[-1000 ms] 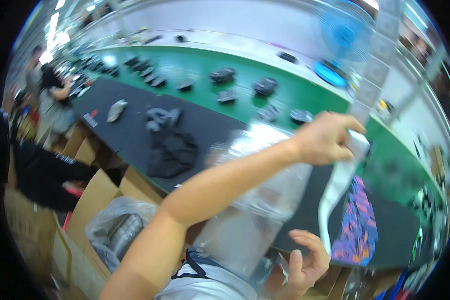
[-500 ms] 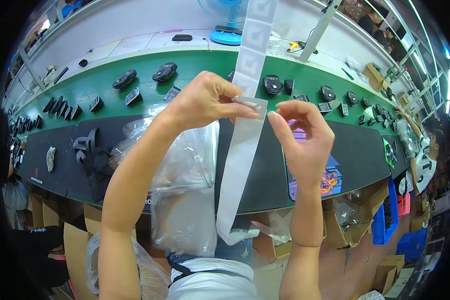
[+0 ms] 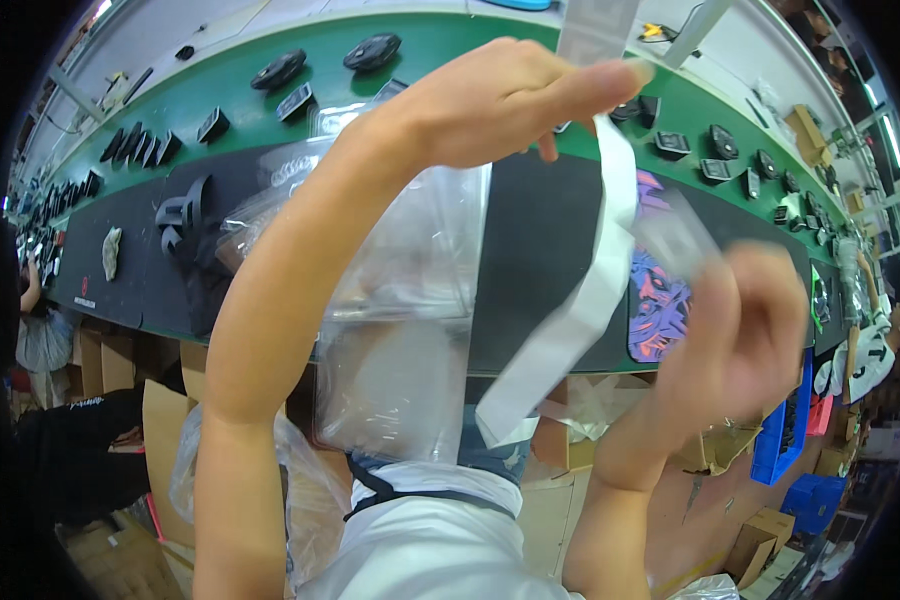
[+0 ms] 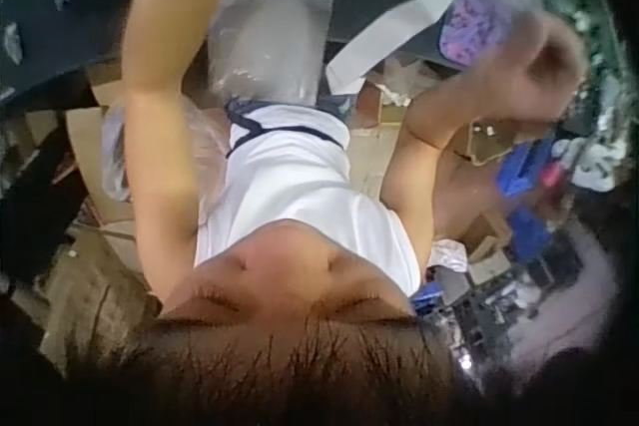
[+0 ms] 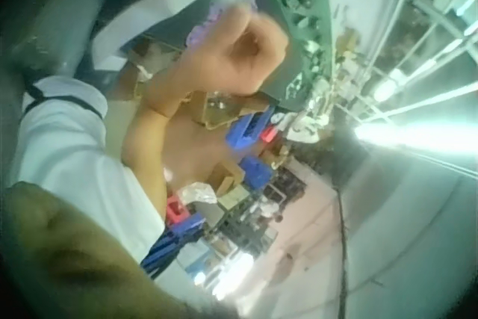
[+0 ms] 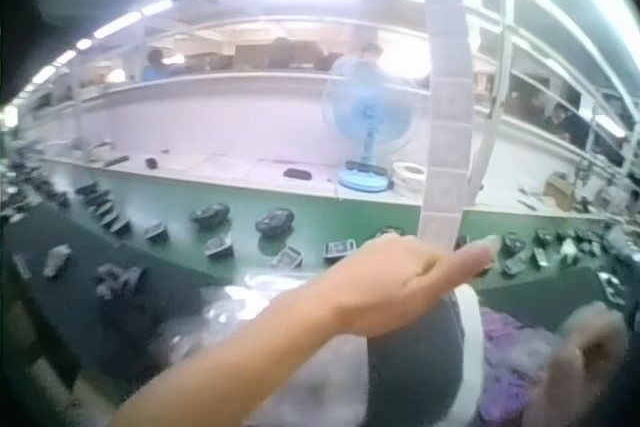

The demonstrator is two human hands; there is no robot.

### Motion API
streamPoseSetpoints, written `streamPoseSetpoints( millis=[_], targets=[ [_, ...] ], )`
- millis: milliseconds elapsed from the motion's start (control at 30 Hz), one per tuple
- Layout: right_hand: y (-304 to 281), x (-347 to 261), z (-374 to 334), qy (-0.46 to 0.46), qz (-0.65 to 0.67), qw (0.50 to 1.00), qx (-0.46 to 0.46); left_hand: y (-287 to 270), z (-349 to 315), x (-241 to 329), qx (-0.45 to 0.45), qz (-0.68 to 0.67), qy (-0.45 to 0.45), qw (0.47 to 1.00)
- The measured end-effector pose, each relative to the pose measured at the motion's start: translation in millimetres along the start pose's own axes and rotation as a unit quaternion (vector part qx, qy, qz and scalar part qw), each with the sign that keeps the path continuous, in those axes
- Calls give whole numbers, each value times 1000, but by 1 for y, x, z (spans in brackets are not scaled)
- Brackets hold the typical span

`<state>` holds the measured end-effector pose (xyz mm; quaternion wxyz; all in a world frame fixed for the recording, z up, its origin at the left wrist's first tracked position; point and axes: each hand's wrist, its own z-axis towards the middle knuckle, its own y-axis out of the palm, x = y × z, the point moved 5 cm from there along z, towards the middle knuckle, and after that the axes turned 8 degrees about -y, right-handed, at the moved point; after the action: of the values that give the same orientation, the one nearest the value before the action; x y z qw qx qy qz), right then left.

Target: Applying square white labels to clear plastic electronic device housings at a factory workstation.

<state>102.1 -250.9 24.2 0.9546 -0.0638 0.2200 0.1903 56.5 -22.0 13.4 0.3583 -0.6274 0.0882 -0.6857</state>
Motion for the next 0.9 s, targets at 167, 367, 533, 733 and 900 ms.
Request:
streamPoseSetpoints(
  millis=[167,367,533,733,900],
  targets=[
    [31,-50,-69,124,160,949,-242,-1,15,-2,12,45,-39,998],
    [65,-7,-128,305,34,906,-293,3,11,13,-37,87,-16,995],
    [70,-1,-134,360,34,874,-325,-7,7,17,-73,79,42,993],
    [70,6,-137,391,27,860,-328,0,-11,13,18,69,52,996],
    [74,8,-139,387,26,857,-340,-18,-12,28,-103,61,59,991]
  ],
)
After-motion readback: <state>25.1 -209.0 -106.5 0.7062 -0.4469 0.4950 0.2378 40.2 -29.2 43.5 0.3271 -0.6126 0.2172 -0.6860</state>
